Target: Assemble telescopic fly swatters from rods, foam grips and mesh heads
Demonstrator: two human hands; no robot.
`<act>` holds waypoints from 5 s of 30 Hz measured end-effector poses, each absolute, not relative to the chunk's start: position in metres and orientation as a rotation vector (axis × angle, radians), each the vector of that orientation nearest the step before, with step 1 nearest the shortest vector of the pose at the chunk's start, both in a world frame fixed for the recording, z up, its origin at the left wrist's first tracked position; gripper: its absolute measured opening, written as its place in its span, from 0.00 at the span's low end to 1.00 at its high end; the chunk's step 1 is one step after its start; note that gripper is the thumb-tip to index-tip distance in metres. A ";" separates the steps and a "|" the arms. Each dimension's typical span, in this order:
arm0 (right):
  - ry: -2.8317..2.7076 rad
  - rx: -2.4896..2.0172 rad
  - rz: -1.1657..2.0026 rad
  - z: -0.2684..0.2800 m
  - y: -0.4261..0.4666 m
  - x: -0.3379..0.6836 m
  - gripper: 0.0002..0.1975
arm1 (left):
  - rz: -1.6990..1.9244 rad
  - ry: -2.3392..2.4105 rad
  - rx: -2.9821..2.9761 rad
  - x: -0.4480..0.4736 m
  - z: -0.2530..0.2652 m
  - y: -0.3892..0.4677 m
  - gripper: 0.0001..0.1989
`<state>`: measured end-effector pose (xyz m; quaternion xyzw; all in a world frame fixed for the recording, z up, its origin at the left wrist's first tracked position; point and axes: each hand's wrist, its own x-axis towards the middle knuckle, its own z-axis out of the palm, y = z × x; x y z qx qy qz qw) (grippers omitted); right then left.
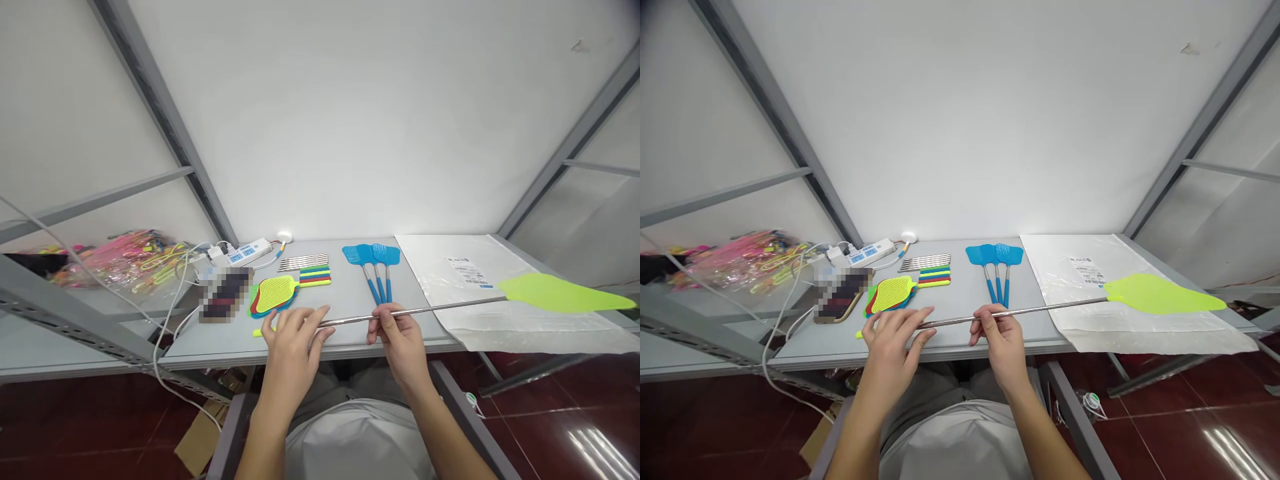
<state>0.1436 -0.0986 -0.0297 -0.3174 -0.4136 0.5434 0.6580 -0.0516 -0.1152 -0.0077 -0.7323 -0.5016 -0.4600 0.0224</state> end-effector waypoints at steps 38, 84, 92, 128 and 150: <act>-0.695 -0.821 1.110 -0.013 -0.089 0.198 0.13 | -3.588 -1.162 -0.473 -0.084 0.001 -0.104 0.16; -0.522 -0.810 0.976 -0.026 -0.075 0.234 0.13 | -3.930 -1.234 -0.108 -0.095 -0.012 -0.087 0.21; -0.696 -0.789 1.144 -0.037 -0.080 0.180 0.14 | -3.879 -1.029 -0.125 -0.076 -0.007 -0.092 0.20; -0.338 -0.704 1.249 -0.024 -0.072 0.212 0.18 | -3.959 -1.020 0.076 -0.094 0.005 -0.094 0.15; -0.807 -0.798 1.044 -0.025 -0.073 0.110 0.23 | -3.986 -1.531 -0.484 0.015 -0.045 -0.098 0.14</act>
